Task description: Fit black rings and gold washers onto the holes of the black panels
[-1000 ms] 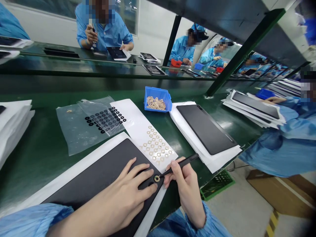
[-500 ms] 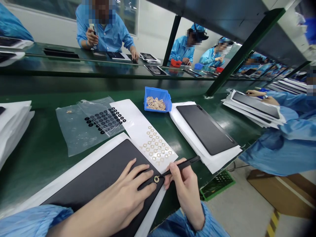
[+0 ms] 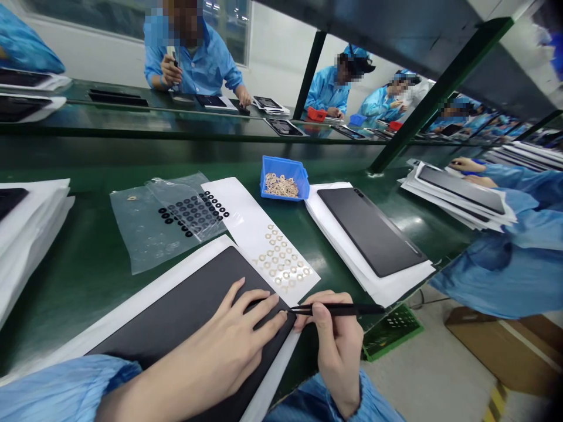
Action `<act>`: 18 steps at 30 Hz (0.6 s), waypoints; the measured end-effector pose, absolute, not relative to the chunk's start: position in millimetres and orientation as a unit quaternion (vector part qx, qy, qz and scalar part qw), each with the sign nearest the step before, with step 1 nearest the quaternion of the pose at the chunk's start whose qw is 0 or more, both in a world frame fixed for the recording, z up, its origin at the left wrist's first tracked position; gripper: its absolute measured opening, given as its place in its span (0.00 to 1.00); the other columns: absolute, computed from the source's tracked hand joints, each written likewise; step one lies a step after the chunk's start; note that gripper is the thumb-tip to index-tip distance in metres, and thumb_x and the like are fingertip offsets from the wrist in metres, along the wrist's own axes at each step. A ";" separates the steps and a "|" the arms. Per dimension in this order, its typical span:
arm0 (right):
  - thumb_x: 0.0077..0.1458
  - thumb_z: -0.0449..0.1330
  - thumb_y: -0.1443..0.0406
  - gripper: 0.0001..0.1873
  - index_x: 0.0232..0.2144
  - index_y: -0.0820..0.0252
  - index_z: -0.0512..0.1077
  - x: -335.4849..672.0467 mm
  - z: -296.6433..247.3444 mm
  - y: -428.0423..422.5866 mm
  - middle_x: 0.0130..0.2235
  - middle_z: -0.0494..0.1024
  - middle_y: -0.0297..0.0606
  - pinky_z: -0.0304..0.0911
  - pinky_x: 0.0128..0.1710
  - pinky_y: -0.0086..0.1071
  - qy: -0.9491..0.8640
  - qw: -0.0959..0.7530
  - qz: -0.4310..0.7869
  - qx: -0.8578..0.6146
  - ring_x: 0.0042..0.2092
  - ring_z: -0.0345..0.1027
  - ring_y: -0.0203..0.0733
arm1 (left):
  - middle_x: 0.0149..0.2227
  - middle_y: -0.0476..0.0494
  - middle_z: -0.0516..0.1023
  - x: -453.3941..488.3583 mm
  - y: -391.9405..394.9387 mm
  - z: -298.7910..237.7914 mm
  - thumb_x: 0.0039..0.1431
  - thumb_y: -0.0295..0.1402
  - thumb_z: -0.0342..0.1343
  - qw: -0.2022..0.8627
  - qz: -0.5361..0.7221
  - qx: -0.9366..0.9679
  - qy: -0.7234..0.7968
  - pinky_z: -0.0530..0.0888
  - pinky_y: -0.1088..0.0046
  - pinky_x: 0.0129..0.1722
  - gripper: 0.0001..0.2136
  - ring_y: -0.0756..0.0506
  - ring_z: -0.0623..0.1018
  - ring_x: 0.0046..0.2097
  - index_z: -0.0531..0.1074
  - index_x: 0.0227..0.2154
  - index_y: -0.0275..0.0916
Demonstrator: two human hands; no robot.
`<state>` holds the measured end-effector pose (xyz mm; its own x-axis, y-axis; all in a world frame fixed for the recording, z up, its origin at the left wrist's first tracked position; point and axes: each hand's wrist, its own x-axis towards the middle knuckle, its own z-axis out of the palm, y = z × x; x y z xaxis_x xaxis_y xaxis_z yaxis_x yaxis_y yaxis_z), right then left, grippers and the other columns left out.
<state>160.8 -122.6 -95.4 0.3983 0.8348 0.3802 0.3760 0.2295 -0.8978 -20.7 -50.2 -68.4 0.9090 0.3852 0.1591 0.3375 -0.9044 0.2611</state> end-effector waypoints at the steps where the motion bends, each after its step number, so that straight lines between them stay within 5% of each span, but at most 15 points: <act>1: 0.64 0.50 0.67 0.07 0.34 0.56 0.66 160.8 -95.3 -122.6 0.27 0.70 0.32 0.65 0.29 0.31 -0.516 0.594 0.192 -0.587 0.25 0.69 0.37 | 0.56 0.41 0.69 -20.5 -50.0 -67.9 0.61 0.21 0.42 0.116 0.105 0.969 0.191 0.60 0.40 0.58 0.23 0.38 0.65 0.59 0.63 0.56 0.43; 10: 0.62 0.51 0.69 0.09 0.29 0.57 0.65 161.7 -96.3 -119.3 0.26 0.69 0.34 0.63 0.30 0.33 -0.562 0.564 0.132 -0.590 0.27 0.68 0.38 | 0.56 0.40 0.67 -22.2 -47.9 -63.1 0.60 0.21 0.45 0.113 0.101 0.970 0.191 0.60 0.34 0.55 0.23 0.35 0.65 0.58 0.62 0.56 0.47; 18: 0.63 0.50 0.67 0.06 0.32 0.56 0.64 173.3 -73.0 -113.6 0.27 0.72 0.32 0.65 0.28 0.34 -0.568 0.596 0.167 -0.543 0.26 0.70 0.39 | 0.54 0.38 0.70 -23.3 -44.6 -61.9 0.65 0.26 0.43 0.116 0.148 0.960 0.207 0.61 0.45 0.60 0.14 0.39 0.68 0.56 0.66 0.51 0.36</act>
